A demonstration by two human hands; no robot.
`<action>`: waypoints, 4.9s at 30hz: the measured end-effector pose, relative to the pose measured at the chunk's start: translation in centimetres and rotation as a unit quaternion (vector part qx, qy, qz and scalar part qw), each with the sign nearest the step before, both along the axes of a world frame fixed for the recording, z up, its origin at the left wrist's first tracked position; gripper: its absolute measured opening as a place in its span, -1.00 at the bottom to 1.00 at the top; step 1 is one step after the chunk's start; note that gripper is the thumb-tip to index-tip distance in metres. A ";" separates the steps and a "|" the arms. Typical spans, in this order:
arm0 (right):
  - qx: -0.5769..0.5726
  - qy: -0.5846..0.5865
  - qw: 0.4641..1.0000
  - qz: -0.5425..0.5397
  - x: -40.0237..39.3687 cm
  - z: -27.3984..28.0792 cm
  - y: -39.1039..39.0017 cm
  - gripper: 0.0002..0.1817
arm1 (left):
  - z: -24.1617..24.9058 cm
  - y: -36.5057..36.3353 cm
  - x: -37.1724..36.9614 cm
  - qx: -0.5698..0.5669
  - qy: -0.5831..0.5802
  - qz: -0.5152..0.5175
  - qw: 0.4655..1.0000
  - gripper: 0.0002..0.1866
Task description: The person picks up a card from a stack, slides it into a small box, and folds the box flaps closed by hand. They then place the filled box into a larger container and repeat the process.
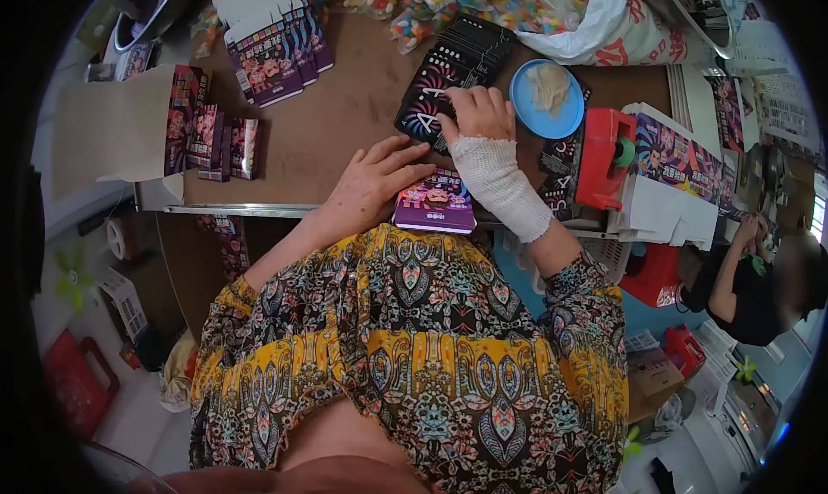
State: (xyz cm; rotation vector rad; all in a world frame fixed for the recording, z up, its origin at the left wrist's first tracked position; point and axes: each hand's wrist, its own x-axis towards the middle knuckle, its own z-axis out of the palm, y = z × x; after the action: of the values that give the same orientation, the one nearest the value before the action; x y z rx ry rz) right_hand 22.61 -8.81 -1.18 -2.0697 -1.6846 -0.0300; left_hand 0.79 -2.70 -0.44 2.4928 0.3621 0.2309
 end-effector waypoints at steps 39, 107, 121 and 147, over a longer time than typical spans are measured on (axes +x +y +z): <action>-0.043 0.260 0.952 0.156 -6.3 1.9 8.4 -0.79 | 1.6 2.5 -11.4 -0.559 -0.303 0.384 0.670 -0.58; -0.074 0.256 0.932 0.245 -9.9 4.4 4.7 -0.81 | 0.9 -1.7 -10.0 -0.566 -0.261 0.317 0.715 -0.73; -0.123 0.665 0.735 0.037 -10.6 2.3 0.5 -0.67 | -0.2 -1.7 -9.7 -0.572 -0.274 0.337 0.696 -0.70; -0.204 0.633 0.746 0.032 -8.5 4.0 1.2 -0.84 | 2.4 1.7 -8.5 -0.531 -0.147 0.327 0.768 -0.85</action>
State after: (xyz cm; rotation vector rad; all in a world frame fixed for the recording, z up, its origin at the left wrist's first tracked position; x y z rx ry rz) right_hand 14.14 -7.65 2.81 -1.5038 -0.8467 1.5157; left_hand -7.74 -1.04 1.97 1.1145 0.9134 0.5107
